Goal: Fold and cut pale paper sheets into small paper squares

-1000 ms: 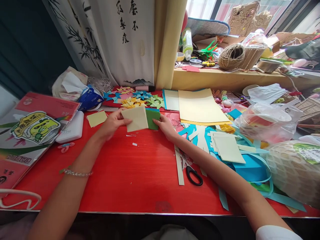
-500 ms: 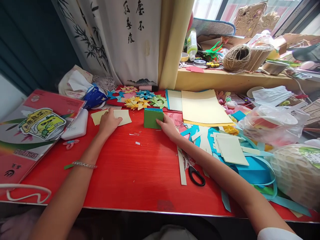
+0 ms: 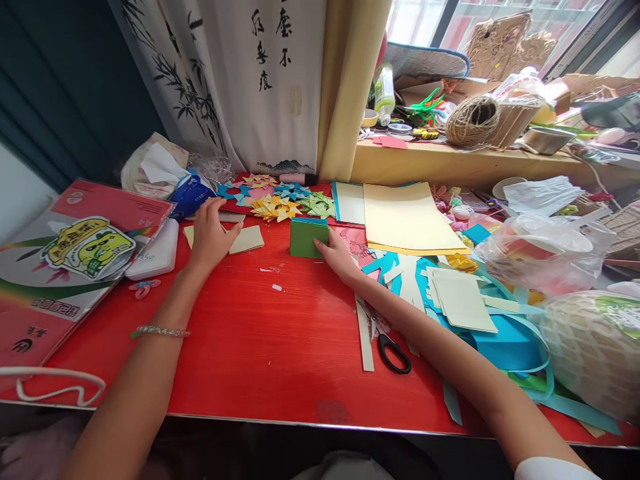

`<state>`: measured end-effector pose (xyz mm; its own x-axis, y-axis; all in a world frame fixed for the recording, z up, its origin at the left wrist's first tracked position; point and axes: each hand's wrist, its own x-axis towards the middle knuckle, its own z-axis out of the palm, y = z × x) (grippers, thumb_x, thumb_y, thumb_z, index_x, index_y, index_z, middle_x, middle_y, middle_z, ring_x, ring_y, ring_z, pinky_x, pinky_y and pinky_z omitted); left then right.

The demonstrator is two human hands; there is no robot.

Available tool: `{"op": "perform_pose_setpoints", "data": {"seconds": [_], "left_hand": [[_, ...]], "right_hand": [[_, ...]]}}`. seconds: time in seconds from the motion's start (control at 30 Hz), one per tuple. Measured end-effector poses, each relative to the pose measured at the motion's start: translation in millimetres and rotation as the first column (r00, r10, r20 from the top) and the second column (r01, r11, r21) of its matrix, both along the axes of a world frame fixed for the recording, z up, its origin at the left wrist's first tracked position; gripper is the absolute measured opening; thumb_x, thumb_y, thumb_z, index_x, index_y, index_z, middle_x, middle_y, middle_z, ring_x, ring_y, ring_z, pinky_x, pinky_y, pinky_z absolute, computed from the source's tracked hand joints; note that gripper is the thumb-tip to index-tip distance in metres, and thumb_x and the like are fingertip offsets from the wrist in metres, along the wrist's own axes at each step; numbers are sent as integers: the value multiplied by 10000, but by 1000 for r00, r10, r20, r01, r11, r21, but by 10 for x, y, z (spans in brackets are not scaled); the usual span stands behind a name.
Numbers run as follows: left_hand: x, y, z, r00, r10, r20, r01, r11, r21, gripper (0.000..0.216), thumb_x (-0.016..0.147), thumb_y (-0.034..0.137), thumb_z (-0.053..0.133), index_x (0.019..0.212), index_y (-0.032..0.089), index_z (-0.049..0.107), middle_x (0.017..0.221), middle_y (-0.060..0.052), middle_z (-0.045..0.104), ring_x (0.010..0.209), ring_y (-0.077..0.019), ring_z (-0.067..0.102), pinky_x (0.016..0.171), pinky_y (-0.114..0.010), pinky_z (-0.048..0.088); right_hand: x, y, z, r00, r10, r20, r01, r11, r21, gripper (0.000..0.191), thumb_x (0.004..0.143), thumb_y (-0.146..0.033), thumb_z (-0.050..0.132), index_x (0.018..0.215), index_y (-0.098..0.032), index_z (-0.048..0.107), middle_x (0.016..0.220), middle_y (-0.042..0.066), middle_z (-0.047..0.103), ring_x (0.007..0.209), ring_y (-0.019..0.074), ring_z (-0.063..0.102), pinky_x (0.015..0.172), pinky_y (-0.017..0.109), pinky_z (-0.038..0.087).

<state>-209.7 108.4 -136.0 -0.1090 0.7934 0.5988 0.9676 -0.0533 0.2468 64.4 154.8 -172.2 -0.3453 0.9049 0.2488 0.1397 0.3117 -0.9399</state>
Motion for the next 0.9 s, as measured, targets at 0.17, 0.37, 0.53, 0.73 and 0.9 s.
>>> {"op": "perform_pose_setpoints", "data": {"seconds": [0.17, 0.37, 0.53, 0.73, 0.9], "left_hand": [[6, -59, -8, 957, -259, -129, 195, 907, -374, 471, 845, 537, 458, 1181, 215, 536, 1287, -87, 545, 1170, -254, 514, 970, -347, 398], [35, -62, -24, 962, -227, -149, 141, 887, -439, 446, 877, 541, 369, 1112, 240, 600, 1166, -67, 652, 1054, -270, 592, 886, -343, 416], [-24, 8, -30, 991, -90, -99, 41, 908, -417, 433, 888, 482, 335, 1096, 266, 648, 1097, -52, 695, 1018, -278, 613, 840, -336, 416], [-60, 50, -58, 998, 47, 33, -30, 919, -393, 452, 858, 496, 367, 1092, 271, 681, 1089, -37, 705, 995, -262, 620, 818, -319, 432], [-53, 53, -46, 991, 60, 121, -9, 923, -385, 439, 842, 485, 402, 1083, 263, 694, 1111, -26, 699, 1032, -252, 609, 850, -309, 437]], "right_hand": [[-1, -4, 19, 1000, 5, 4, -5, 1000, 1, 329, 825, -318, 476, 1130, -207, 529, 1158, 77, 610, 1063, 249, 566, 942, 424, 450], [-3, 6, -6, 1000, 1, 7, -1, 1000, -6, 324, 832, -325, 470, 1135, -221, 520, 1135, 66, 618, 1023, 235, 582, 911, 406, 471], [0, -16, 22, 1000, -3, 6, 3, 1000, -7, 331, 830, -318, 478, 1145, -227, 522, 1153, 63, 613, 1040, 239, 571, 929, 411, 459], [7, -25, 32, 1000, 8, 5, -8, 1000, -15, 318, 839, -312, 479, 1143, -234, 530, 1148, 46, 619, 1029, 219, 579, 916, 381, 476], [10, -2, 2, 1000, 16, 4, -16, 1000, -10, 360, 842, -318, 484, 1192, -235, 504, 1177, 48, 609, 1057, 220, 572, 916, 373, 475]]}}
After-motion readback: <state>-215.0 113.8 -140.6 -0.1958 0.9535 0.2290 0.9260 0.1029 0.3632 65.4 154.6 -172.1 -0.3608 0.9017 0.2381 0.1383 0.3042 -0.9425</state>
